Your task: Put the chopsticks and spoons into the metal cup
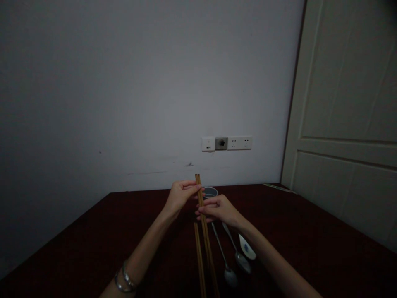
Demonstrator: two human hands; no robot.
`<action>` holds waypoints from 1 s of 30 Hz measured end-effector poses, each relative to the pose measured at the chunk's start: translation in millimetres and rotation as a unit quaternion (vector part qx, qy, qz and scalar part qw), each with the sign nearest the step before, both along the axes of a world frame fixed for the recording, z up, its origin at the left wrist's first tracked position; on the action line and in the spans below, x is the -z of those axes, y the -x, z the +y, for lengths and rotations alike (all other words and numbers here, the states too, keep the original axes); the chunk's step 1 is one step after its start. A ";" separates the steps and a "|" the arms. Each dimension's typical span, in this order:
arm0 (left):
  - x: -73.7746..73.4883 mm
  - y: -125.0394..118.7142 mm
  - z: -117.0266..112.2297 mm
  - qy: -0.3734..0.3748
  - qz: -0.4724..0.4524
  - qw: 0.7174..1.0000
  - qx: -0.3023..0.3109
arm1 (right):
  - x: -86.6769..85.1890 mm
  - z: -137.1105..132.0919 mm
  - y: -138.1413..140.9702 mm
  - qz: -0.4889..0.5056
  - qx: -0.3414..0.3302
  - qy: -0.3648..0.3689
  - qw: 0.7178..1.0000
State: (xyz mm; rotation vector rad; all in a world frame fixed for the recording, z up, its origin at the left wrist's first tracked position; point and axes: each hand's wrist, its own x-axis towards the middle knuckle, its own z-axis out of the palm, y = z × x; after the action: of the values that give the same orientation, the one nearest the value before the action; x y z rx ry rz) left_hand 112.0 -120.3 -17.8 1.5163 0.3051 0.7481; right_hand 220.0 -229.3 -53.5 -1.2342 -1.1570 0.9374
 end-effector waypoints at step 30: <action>-4.0 8.0 -7.7 -0.085 0.008 0.993 0.076 | -49.6 -2.1 -13.2 -0.218 0.163 -0.232 0.934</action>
State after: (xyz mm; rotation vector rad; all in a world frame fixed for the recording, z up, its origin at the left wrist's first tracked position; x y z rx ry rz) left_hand 104.1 -128.0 -13.8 1.6867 0.1376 0.6532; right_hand 233.1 -231.4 -3.9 -1.2154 -1.3631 0.1191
